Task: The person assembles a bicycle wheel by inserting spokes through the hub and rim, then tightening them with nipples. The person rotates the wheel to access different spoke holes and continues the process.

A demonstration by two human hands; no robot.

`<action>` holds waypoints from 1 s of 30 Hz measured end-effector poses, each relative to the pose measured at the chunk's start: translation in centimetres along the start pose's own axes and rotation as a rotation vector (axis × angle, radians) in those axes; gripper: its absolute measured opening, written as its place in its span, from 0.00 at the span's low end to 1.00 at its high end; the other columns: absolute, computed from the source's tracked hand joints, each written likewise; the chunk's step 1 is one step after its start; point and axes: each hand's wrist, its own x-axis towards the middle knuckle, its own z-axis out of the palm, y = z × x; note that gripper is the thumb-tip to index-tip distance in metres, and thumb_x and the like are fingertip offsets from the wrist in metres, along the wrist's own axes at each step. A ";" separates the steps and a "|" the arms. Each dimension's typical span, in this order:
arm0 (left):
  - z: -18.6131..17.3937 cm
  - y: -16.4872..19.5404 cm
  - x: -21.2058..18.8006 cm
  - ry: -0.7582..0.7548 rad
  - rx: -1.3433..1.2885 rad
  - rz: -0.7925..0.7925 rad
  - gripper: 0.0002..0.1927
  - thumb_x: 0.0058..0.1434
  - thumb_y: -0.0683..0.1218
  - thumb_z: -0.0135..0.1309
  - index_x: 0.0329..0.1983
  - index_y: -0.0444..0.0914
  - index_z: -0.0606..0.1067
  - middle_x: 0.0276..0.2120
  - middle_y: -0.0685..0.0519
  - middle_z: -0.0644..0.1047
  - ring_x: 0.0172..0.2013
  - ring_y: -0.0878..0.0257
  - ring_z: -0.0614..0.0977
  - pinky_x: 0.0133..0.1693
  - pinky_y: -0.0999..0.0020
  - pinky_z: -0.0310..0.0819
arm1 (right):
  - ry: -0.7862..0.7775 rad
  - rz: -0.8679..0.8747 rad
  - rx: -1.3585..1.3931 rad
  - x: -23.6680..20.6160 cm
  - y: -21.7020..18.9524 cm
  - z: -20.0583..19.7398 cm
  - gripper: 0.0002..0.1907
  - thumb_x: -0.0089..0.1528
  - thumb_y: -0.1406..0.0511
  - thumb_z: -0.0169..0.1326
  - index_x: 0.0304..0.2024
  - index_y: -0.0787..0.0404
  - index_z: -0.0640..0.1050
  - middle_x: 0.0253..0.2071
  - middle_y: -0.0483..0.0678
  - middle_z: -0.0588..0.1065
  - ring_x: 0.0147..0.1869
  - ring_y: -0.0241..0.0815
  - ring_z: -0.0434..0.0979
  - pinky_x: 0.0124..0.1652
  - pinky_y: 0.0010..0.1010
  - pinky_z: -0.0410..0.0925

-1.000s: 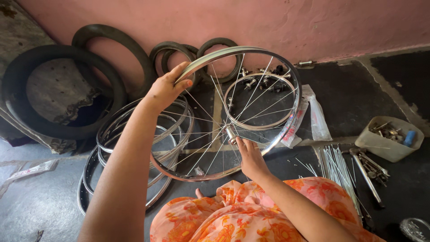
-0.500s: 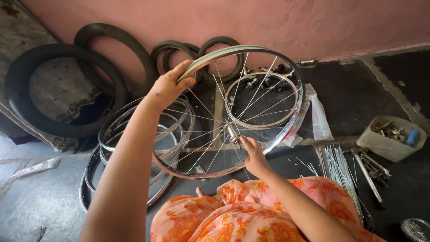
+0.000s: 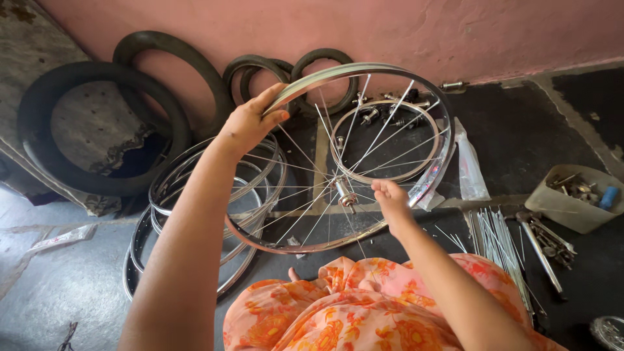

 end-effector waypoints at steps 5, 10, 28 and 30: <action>1.3 1.8 1.2 0.011 0.057 0.061 0.33 0.62 0.58 0.59 0.70 0.53 0.66 0.57 0.46 0.78 0.57 0.48 0.78 0.55 0.57 0.71 | -0.093 0.059 -0.006 2.1 -2.8 0.1 0.07 0.61 0.70 0.59 0.40 0.67 0.81 0.35 0.47 0.82 0.36 0.32 0.78 0.36 0.23 0.70; 2.8 3.1 2.4 0.010 0.118 0.134 0.33 0.63 0.61 0.59 0.70 0.53 0.66 0.57 0.46 0.77 0.57 0.48 0.78 0.56 0.56 0.72 | -0.111 0.081 -0.085 2.4 -3.2 0.5 0.06 0.58 0.70 0.61 0.37 0.67 0.82 0.32 0.48 0.82 0.33 0.32 0.81 0.32 0.21 0.73; 3.1 4.8 2.5 -0.021 0.102 0.149 0.33 0.62 0.62 0.58 0.69 0.54 0.67 0.57 0.49 0.78 0.57 0.49 0.79 0.55 0.57 0.72 | 0.085 -0.240 -0.437 3.2 -4.3 1.0 0.09 0.53 0.70 0.66 0.30 0.64 0.76 0.24 0.47 0.80 0.28 0.35 0.83 0.30 0.26 0.72; 2.9 4.5 2.4 -0.011 0.100 0.149 0.33 0.61 0.61 0.59 0.69 0.53 0.67 0.57 0.48 0.78 0.57 0.49 0.79 0.55 0.57 0.72 | 0.012 -0.175 -0.324 3.2 -4.0 0.9 0.10 0.53 0.70 0.65 0.32 0.65 0.76 0.26 0.48 0.80 0.28 0.36 0.83 0.29 0.26 0.72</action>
